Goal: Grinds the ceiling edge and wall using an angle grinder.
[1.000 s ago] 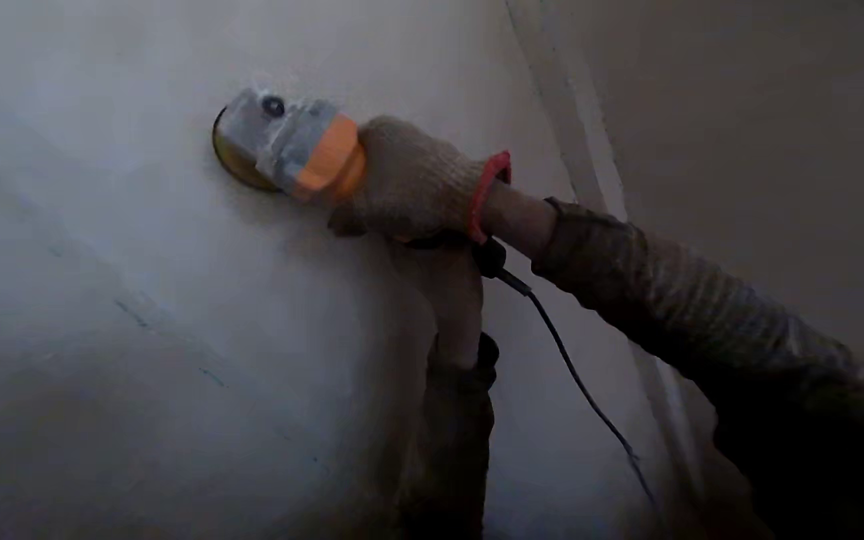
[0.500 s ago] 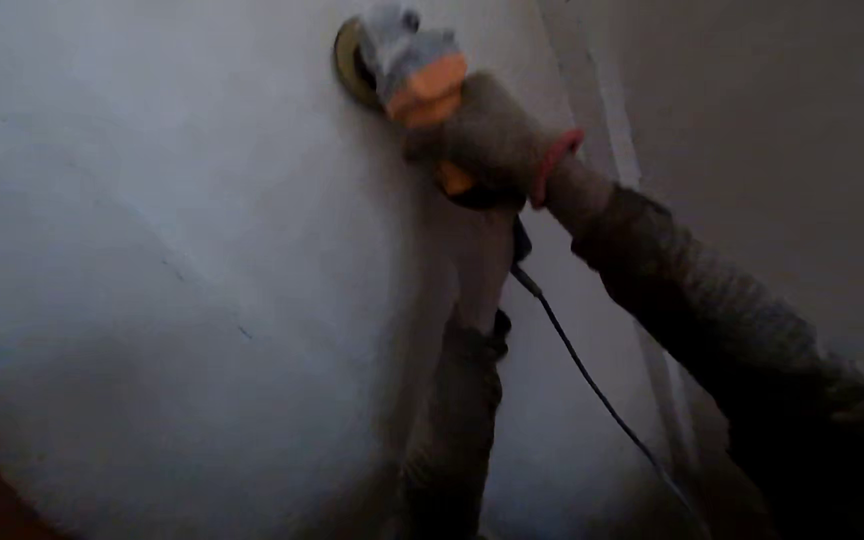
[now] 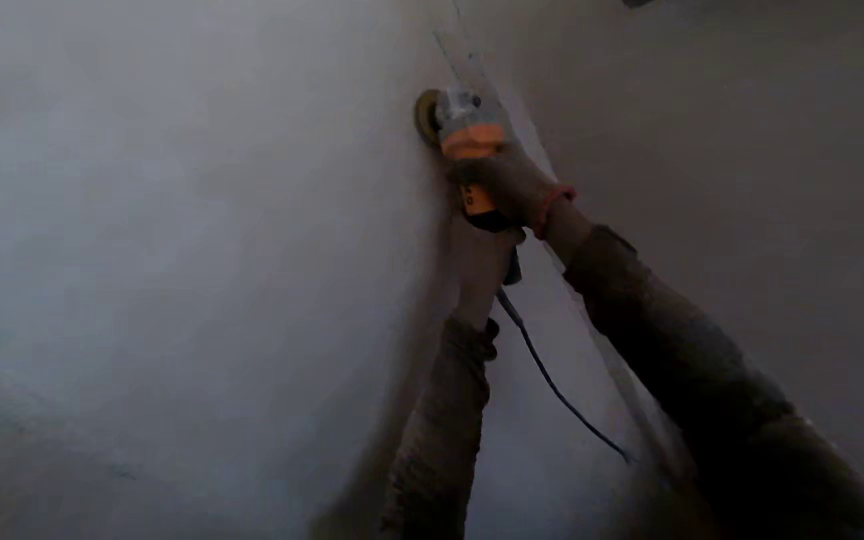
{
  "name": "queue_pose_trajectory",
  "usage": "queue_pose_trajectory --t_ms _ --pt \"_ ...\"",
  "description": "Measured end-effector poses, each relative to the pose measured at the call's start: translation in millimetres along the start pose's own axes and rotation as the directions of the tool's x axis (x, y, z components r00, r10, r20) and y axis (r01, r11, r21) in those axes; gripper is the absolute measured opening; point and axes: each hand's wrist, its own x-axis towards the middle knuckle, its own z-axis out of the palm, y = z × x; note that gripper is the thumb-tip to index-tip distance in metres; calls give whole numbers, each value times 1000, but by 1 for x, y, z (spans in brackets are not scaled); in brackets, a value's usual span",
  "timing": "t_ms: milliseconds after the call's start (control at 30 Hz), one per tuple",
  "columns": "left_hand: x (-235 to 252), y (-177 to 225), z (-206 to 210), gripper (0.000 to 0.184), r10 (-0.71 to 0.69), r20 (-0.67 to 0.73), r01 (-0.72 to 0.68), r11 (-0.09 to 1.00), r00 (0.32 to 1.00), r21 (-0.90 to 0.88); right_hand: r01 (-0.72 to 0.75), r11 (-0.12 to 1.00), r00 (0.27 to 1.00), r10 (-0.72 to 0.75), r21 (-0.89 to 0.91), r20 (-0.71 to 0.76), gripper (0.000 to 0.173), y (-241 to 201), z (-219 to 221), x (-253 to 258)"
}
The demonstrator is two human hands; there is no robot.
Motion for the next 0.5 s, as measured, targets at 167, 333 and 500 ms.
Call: queue_pose_trajectory --t_ms 167,333,500 --pt "-8 -24 53 80 -1 22 3 992 1000 -130 -113 987 994 112 -116 -18 49 22 -37 -50" --pt "21 9 43 82 83 -75 -87 995 994 -53 164 985 980 -156 -60 121 54 26 -45 38" --pt "68 48 10 79 143 -70 -146 988 987 -41 140 990 985 -140 14 98 59 -68 -21 66"
